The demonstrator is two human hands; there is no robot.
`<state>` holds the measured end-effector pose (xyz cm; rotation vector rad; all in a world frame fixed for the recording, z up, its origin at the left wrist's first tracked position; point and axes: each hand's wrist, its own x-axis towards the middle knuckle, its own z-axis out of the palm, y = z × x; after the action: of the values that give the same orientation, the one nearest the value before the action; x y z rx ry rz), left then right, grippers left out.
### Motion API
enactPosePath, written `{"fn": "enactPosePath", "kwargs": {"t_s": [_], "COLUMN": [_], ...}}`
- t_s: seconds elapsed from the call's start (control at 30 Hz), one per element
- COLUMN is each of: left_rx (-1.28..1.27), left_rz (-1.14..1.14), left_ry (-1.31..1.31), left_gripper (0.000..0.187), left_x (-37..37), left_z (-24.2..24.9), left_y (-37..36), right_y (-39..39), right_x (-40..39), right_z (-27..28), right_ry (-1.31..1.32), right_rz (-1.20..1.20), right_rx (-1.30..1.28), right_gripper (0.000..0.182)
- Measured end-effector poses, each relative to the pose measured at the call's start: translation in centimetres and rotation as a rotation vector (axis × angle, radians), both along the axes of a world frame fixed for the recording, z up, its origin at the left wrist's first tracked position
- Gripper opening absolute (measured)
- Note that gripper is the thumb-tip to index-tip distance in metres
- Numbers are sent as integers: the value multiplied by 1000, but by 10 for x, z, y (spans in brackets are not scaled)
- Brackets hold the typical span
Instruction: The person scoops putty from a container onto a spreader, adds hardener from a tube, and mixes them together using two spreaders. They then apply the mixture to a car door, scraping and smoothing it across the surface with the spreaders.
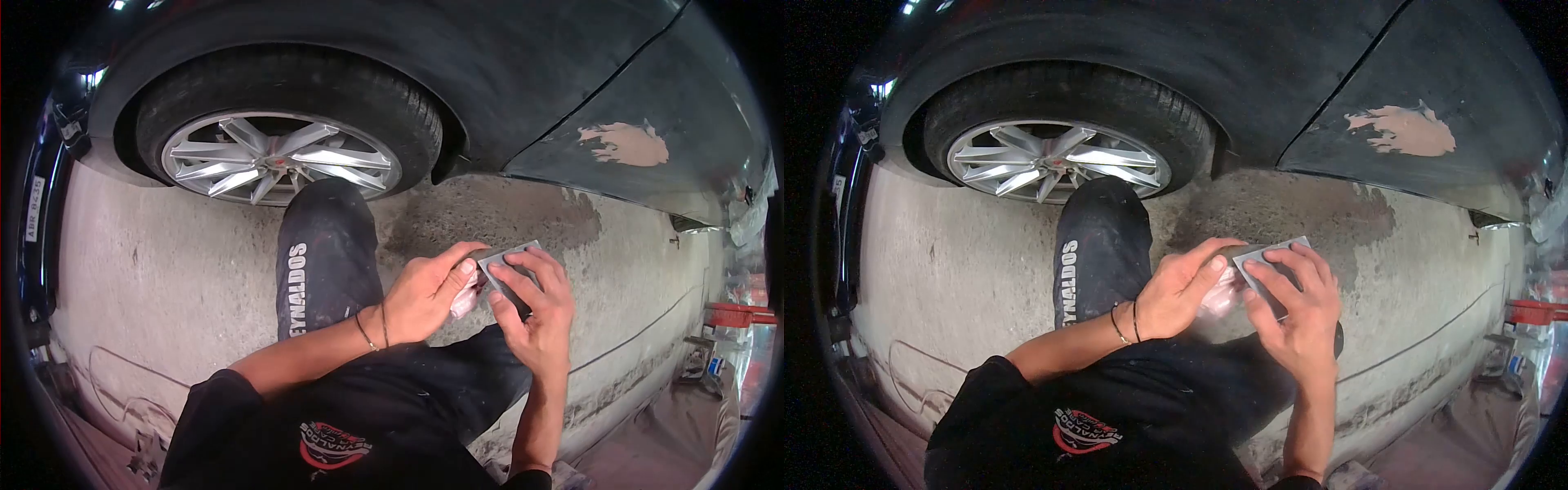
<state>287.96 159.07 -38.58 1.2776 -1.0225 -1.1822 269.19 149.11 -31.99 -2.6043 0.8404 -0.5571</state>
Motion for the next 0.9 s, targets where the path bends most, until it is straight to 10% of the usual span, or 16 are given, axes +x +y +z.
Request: {"fn": "enactPosePath", "kwargs": {"t_s": [0.63, 0.77, 0.9], "left_rx": [17, -118, 109], "left_rz": [320, 479, 475], "left_ry": [-102, 26, 724], "left_gripper": [33, 31, 28], "left_x": [14, 38, 5], "left_z": [11, 6, -40], "left_y": [-32, -51, -29], "right_y": [30, 30, 44], "right_x": [7, -5, 6], "right_z": [-19, -37, -68], "right_ry": [60, -93, -716], "right_rz": [141, 167, 115], "right_rx": [50, 118, 556], "right_gripper": [37, 37, 37]}}
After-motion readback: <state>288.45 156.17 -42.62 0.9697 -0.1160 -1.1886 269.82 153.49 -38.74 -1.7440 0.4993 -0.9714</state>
